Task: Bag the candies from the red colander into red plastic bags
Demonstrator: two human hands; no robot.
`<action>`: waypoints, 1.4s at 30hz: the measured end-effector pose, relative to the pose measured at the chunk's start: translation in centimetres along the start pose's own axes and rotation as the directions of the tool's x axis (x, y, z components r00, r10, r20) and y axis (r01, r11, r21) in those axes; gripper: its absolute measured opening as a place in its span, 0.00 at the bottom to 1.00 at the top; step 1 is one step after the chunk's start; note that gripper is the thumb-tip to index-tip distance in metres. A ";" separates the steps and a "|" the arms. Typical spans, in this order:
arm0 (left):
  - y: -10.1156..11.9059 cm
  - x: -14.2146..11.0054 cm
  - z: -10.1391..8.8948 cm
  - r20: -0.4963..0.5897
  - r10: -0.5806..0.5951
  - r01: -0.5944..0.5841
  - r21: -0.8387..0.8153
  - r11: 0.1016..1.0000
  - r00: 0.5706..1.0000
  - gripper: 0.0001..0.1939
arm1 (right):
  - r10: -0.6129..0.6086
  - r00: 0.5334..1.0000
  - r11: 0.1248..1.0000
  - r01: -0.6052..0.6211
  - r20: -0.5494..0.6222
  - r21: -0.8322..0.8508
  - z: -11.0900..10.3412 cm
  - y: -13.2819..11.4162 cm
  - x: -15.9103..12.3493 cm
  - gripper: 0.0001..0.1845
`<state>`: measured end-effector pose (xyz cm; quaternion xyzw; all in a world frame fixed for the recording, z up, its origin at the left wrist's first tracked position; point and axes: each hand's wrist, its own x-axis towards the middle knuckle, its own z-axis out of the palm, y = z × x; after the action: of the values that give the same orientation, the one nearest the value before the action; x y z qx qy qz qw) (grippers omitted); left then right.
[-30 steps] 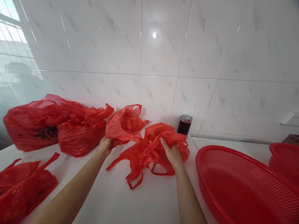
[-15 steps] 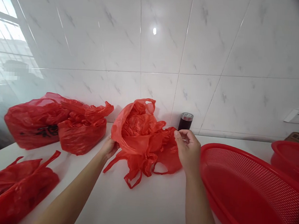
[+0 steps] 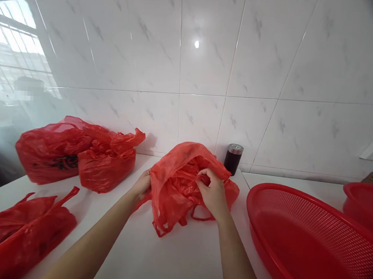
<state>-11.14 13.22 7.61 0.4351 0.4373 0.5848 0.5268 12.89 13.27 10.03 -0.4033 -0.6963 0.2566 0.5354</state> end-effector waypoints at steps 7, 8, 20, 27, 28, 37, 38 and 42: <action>0.8 3.2 -3.9 -0.318 -0.020 -0.005 -0.078 0.997 0.948 0.14 | 0.096 0.931 0.985 -0.039 -0.352 0.166 -3.4 0.5 0.9 0.07; 0.8 3.4 -4.3 -0.364 -0.011 -0.020 -0.082 0.996 0.931 0.15 | 0.126 0.901 0.978 -0.044 -0.416 0.202 -3.7 0.9 1.1 0.08; -2.7 0.8 -3.8 -0.464 0.160 0.039 0.389 0.920 0.871 0.36 | 0.238 0.968 0.957 -0.219 -0.083 0.189 -2.7 2.0 1.0 0.28; -7.0 -4.1 1.5 -0.061 0.155 -0.049 0.782 0.621 0.986 0.30 | 0.152 0.978 0.987 -0.143 -0.144 0.067 -3.3 2.2 1.0 0.18; -7.7 -4.5 2.0 -0.033 0.124 -0.045 0.812 0.583 0.992 0.32 | 0.125 0.980 0.992 -0.121 -0.152 0.036 -3.2 2.3 1.0 0.19; -10.7 -3.7 2.6 0.082 0.062 -0.099 0.920 0.379 0.995 0.26 | 0.313 0.950 0.881 -0.293 -0.006 -0.371 -0.5 8.2 0.4 0.30; -10.7 -3.1 2.4 0.066 0.087 -0.093 0.923 0.372 0.994 0.26 | 0.336 0.942 0.877 -0.313 -0.001 -0.365 -0.3 8.9 0.3 0.30; -10.1 0.0 2.4 0.009 0.238 -0.104 0.915 0.391 0.971 0.24 | 0.260 0.964 0.912 -0.262 -0.048 -0.316 -0.5 9.1 0.8 0.27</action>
<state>-6.47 13.94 -1.62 0.6563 0.6685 0.3303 0.1149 15.87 18.83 3.42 -0.5746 -0.6673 0.2086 0.4254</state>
